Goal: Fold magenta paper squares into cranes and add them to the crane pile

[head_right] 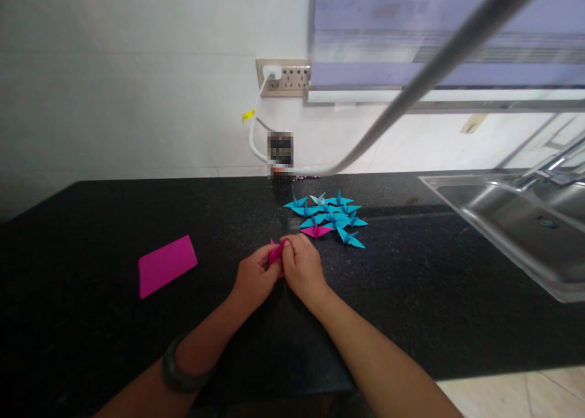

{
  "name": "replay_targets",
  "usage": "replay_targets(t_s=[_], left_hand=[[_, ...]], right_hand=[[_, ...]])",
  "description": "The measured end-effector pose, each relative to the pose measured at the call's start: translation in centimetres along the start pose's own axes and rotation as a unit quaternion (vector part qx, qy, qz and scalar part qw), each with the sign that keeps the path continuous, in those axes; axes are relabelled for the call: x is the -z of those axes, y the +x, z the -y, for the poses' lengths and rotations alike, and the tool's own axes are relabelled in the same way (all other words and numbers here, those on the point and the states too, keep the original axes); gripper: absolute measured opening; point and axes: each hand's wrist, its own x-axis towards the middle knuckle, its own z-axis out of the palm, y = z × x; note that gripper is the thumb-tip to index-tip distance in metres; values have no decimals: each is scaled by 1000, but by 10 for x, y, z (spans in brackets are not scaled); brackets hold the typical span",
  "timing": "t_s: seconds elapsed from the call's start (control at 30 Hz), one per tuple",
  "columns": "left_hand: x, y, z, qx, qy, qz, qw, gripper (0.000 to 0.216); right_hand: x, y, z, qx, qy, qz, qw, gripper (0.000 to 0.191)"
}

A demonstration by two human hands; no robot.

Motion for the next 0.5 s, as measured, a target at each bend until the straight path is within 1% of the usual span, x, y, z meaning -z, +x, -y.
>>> replay_targets(t_s=[0.07, 0.13, 0.27, 0.33, 0.5], left_hand=[[0, -1, -3, -11, -9, -6, 1000, 30], [0, -1, -4, -22, -5, -3, 1000, 34], [1, 0, 0, -42, 31, 24, 998, 36], [1, 0, 3, -38, 30, 33, 998, 38], [1, 1, 5, -30, 7, 42, 999, 37]], right_hand=[[-1, 0, -1, -20, 23, -12, 999, 21], [-2, 0, -2, -57, 58, -22, 996, 19], [-3, 1, -6, -124, 144, -13, 982, 19], [-3, 2, -6, -155, 193, -2, 969, 19], [0, 6, 1, -233, 304, 25, 924, 21]])
